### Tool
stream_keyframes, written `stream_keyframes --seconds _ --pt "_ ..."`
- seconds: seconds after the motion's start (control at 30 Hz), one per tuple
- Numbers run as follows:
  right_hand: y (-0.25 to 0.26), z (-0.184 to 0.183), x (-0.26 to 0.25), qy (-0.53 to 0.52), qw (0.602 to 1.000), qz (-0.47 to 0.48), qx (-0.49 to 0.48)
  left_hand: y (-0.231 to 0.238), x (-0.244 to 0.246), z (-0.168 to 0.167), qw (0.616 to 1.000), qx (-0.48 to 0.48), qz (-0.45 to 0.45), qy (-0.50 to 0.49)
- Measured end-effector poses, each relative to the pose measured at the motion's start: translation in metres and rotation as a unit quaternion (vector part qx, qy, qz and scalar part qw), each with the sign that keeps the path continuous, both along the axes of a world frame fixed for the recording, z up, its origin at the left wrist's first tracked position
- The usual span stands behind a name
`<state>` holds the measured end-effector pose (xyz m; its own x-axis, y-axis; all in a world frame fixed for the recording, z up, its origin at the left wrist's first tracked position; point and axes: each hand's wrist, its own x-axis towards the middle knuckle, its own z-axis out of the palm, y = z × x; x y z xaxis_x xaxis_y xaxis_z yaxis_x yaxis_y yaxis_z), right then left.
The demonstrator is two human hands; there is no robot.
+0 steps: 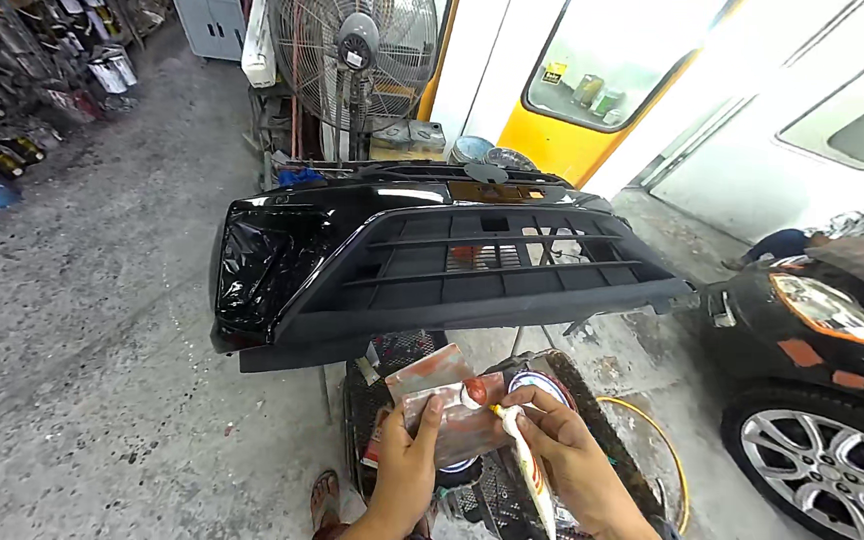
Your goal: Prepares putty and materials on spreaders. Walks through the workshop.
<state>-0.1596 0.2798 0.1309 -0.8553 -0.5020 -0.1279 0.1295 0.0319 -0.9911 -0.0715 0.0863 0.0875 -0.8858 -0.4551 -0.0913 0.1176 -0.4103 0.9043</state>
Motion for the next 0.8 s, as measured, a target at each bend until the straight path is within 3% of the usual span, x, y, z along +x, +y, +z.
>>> stream_keyframes --seconds 0.4,0.53,0.7,0.8 --pt "-0.011 0.003 0.002 0.007 1.0 -0.004 0.001 -0.001 0.007 -0.001 0.999 -0.012 0.021 0.031" --pt "-0.017 0.007 0.004 0.056 0.996 -0.01 0.071 -0.003 0.008 -0.004 0.997 -0.052 0.015 0.045" --pt "-0.021 -0.007 -0.002 0.139 0.961 -0.021 0.238 -0.02 0.004 -0.017 0.973 -0.201 0.095 0.062" --pt "-0.023 -0.04 -0.01 0.119 0.941 -0.048 0.313 -0.04 0.002 -0.009 0.983 -0.149 0.101 0.04"
